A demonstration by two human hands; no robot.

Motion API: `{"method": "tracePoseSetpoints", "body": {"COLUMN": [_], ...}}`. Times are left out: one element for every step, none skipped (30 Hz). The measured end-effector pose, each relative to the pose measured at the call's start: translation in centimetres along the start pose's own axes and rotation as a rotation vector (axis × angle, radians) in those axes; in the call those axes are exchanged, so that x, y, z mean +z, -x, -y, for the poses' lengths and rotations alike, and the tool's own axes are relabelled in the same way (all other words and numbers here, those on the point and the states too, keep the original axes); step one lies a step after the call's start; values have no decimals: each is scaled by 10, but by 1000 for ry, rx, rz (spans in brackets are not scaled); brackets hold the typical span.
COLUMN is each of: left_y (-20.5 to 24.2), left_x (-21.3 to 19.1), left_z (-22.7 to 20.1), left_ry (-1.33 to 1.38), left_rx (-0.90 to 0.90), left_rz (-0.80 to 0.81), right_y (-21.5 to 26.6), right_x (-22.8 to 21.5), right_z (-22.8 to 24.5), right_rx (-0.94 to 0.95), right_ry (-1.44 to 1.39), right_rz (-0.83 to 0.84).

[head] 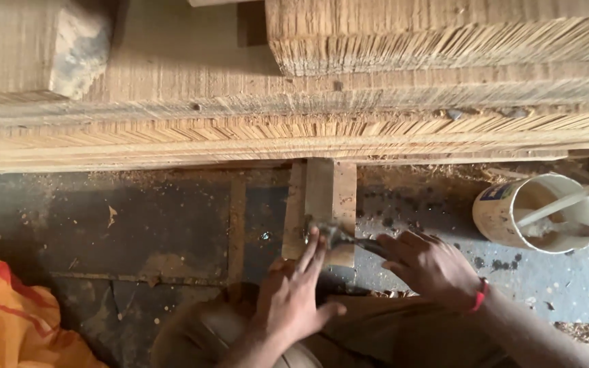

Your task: The person sits on the floor and sharpens a metal chisel on a rectangular sharpening stone. They repeatedly rub the blade against the stone, occasionally dipping a brush into a bucket of liquid to apply it to the stone or the tool.

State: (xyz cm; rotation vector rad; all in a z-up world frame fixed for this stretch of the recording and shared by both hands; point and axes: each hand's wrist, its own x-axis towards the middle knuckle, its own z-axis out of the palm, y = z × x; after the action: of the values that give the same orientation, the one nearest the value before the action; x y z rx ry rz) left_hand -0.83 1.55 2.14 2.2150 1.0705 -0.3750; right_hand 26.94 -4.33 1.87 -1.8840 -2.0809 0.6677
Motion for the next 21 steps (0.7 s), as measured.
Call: {"method": "tracePoseSetpoints", "body": {"left_y": [2, -4, -18, -35, -48, -67, -83, -94, -102, -97, -89, -81, -73, -66, -58, -49, -40, -33, -28, -23, -20], "left_x": [2, 2, 0, -1, -3, -11, -20, -26, -32, -28, -24, -23, -22, -23, -23, -22, -19, -17, -14, -9, -3], "left_z": [2, 4, 6, 7, 8, 11, 12, 14, 16, 17, 18, 18, 17, 16, 15, 14, 13, 13, 12, 12, 12], "left_ry": [-79, -18, 42, 106, 134, 149, 165, 153, 141, 139, 164, 191, 216, 236, 255, 275, 285, 293, 302, 315, 328], "left_rx": [71, 116, 160, 204, 140, 88, 36, 43, 49, 46, 90, 135, 180, 225, 270, 316, 352, 390, 428, 406, 384], "left_rz": [-49, -132, -215, -300, -230, -175, -120, -121, -121, -103, -165, -241, -317, -378, -440, -497, -550, -608, -666, -641, -617], "right_y": [1, -2, -9, -17, -26, -41, -54, -65, -74, -72, -67, -66, -63, -59, -55, -50, -44, -40, -36, -34, -31], "right_x": [4, 6, 8, 9, 9, 6, 1, -4, -9, -8, -6, -9, -11, -11, -10, -6, 0, 6, 13, 20, 28], "right_z": [-2, -8, -16, -26, -35, -45, -54, -59, -63, -62, -58, -54, -48, -42, -36, -31, -25, -22, -19, -19, -19], "right_rx": [17, 33, 49, 64, 79, 91, 88, 82, 76, -14, -102, -197, -117, -30, 58, -18, -94, -174, -79, 10, 100], "right_ry": [18, 41, 63, 89, 114, 146, 130, 113, 97, 54, 11, -25, 17, 58, 98, 146, 195, 247, 289, 331, 372], "right_rz": [-6, -14, -22, -28, -34, -62, -21, 25, 71, -9, -91, -178, -129, -84, -39, -160, -281, -406, -343, -276, -211]}}
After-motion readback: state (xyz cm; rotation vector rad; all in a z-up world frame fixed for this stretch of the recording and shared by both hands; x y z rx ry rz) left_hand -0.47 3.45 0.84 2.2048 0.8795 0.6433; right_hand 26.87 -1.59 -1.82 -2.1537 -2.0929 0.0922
